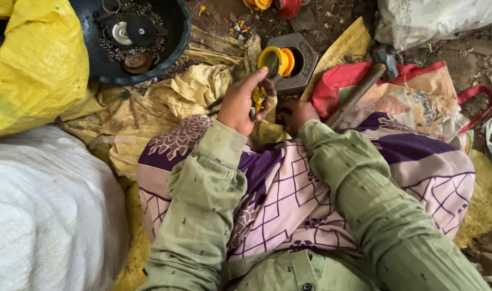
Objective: The person sits on the floor and uses a hammer and pliers to assemble small yellow plastic components. They strike the parts into a metal mold, then use pliers to adjust or remove pieces, repeating the process with several units.
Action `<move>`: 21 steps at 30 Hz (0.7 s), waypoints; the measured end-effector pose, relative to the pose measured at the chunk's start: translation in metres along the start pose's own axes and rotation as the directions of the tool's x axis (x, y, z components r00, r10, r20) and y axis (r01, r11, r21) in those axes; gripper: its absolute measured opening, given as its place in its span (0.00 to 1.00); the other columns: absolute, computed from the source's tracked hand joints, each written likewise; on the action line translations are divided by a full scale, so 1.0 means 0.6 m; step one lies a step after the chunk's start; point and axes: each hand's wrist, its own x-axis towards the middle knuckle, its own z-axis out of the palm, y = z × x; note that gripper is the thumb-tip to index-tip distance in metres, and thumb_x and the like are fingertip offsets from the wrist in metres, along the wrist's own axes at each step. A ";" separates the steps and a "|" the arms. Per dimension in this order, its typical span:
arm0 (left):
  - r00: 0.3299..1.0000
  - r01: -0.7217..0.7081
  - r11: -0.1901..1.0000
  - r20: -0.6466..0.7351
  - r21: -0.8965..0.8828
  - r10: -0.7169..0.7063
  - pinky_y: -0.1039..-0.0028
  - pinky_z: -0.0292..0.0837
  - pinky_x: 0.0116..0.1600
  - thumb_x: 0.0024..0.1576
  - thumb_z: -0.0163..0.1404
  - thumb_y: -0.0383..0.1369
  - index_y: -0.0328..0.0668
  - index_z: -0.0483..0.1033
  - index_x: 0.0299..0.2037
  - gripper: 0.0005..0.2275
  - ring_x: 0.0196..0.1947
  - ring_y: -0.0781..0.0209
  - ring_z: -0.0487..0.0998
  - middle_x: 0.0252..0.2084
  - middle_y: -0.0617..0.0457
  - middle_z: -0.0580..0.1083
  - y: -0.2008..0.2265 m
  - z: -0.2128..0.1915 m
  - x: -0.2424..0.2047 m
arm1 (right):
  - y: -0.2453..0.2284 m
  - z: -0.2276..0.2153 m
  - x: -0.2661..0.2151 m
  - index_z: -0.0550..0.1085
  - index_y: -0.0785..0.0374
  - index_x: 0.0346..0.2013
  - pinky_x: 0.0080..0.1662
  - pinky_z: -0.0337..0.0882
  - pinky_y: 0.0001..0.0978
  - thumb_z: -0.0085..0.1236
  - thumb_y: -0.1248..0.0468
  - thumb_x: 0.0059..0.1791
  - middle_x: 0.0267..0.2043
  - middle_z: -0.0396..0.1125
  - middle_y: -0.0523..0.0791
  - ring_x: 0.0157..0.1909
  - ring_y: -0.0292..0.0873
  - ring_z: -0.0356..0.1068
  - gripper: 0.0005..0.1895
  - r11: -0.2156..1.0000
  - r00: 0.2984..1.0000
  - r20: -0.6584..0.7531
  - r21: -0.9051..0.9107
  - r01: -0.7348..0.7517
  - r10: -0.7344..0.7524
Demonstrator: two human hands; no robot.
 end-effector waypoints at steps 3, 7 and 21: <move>1.000 -0.016 1.000 -0.025 0.027 0.017 0.78 0.58 0.18 0.60 0.55 0.41 0.38 0.75 0.32 0.13 0.19 0.65 0.73 0.26 0.50 0.75 0.005 0.003 0.002 | -0.018 -0.002 0.006 0.79 0.54 0.50 0.50 0.73 0.49 0.61 0.56 0.46 0.46 0.74 0.54 0.47 0.59 0.74 0.18 0.999 0.998 0.027 0.006 -0.050 0.050; 0.998 -0.052 0.997 -0.024 0.059 0.053 0.77 0.58 0.18 0.59 0.54 0.40 0.38 0.75 0.33 0.13 0.20 0.66 0.73 0.27 0.51 0.76 -0.002 0.001 0.001 | -0.048 -0.011 -0.009 0.76 0.54 0.53 0.49 0.72 0.51 0.60 0.57 0.47 0.47 0.73 0.54 0.48 0.60 0.73 0.19 0.998 0.999 -0.003 -0.021 -0.053 0.053; 0.996 -0.036 0.993 -0.082 0.115 0.046 0.78 0.57 0.18 0.58 0.56 0.41 0.38 0.76 0.35 0.13 0.18 0.68 0.71 0.27 0.53 0.76 -0.001 -0.006 0.006 | -0.005 -0.048 0.002 0.82 0.57 0.36 0.39 0.75 0.42 0.71 0.51 0.44 0.32 0.76 0.48 0.33 0.47 0.76 0.15 0.985 0.983 -0.116 0.109 -0.133 0.145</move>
